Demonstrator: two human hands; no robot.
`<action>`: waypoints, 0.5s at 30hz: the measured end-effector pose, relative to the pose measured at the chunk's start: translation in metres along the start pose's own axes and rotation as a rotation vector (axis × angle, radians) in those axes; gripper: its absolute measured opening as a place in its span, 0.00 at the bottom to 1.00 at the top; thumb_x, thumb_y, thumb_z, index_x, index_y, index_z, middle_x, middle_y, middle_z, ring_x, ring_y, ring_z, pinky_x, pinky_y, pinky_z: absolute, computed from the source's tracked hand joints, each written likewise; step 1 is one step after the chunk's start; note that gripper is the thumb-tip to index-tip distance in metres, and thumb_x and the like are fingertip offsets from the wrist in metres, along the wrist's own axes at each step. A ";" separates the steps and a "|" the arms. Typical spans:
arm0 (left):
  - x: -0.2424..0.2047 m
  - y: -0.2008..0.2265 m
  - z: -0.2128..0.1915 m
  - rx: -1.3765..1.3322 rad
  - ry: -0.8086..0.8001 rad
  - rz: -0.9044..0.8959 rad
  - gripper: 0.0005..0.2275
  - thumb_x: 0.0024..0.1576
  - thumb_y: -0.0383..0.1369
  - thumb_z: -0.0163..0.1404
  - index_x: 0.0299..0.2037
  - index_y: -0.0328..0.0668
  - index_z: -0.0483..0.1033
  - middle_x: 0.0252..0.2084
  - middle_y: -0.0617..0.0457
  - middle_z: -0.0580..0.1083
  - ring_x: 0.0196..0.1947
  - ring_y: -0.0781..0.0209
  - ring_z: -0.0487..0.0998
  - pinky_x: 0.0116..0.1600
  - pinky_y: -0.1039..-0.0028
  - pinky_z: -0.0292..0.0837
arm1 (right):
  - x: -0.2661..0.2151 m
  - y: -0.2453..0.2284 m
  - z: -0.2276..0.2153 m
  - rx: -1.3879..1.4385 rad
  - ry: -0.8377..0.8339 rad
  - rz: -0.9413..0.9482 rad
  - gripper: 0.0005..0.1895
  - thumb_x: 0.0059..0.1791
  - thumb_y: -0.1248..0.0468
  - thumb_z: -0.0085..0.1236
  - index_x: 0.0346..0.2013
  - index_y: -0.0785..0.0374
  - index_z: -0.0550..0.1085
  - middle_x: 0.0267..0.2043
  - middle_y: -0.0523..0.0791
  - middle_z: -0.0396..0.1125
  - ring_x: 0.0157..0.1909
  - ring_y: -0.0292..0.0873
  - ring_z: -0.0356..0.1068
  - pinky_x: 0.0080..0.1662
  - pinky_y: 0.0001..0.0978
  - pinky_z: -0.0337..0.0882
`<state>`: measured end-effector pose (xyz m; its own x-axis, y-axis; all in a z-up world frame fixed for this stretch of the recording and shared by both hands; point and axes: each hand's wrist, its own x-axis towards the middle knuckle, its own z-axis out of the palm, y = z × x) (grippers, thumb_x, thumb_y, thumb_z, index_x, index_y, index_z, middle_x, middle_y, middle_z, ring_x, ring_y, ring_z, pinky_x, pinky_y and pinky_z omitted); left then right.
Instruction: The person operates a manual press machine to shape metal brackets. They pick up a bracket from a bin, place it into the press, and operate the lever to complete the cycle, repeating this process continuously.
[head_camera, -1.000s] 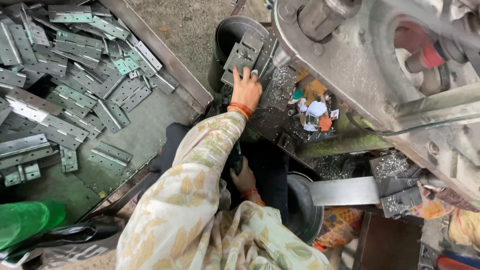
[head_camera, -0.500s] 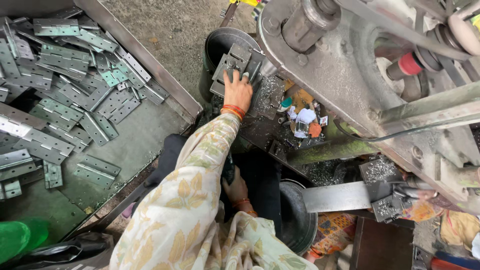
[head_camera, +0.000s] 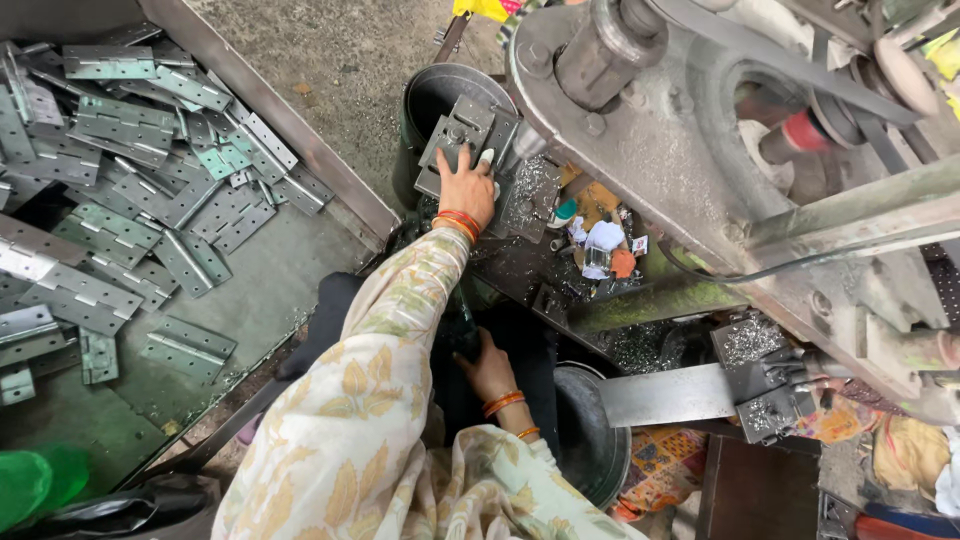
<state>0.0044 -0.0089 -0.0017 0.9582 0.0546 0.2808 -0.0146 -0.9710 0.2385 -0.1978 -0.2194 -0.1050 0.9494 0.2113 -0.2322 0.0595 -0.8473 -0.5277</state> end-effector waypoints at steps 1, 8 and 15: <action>0.005 0.000 -0.001 -0.007 -0.007 -0.005 0.16 0.63 0.37 0.41 0.53 0.46 0.81 0.64 0.59 0.70 0.72 0.43 0.55 0.69 0.26 0.37 | 0.002 -0.001 0.003 -0.015 -0.007 0.032 0.37 0.44 0.51 0.67 0.65 0.54 0.63 0.48 0.59 0.74 0.52 0.63 0.74 0.52 0.52 0.75; 0.007 -0.004 0.005 -0.008 0.040 -0.014 0.16 0.60 0.36 0.41 0.53 0.47 0.81 0.67 0.58 0.69 0.72 0.43 0.54 0.68 0.25 0.35 | 0.005 0.023 0.071 0.116 -0.001 0.100 0.35 0.44 0.54 0.64 0.63 0.52 0.61 0.48 0.58 0.74 0.52 0.65 0.73 0.50 0.54 0.74; 0.010 -0.007 -0.001 0.003 0.100 0.006 0.17 0.57 0.35 0.43 0.52 0.47 0.81 0.60 0.59 0.72 0.70 0.45 0.56 0.68 0.25 0.35 | 0.004 0.019 0.058 0.048 -0.125 0.147 0.35 0.46 0.51 0.64 0.63 0.53 0.60 0.48 0.59 0.73 0.52 0.65 0.73 0.50 0.53 0.74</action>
<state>0.0138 -0.0016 0.0003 0.9248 0.0716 0.3737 -0.0191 -0.9722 0.2334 -0.2107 -0.2066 -0.1636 0.9010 0.1481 -0.4077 -0.0948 -0.8500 -0.5182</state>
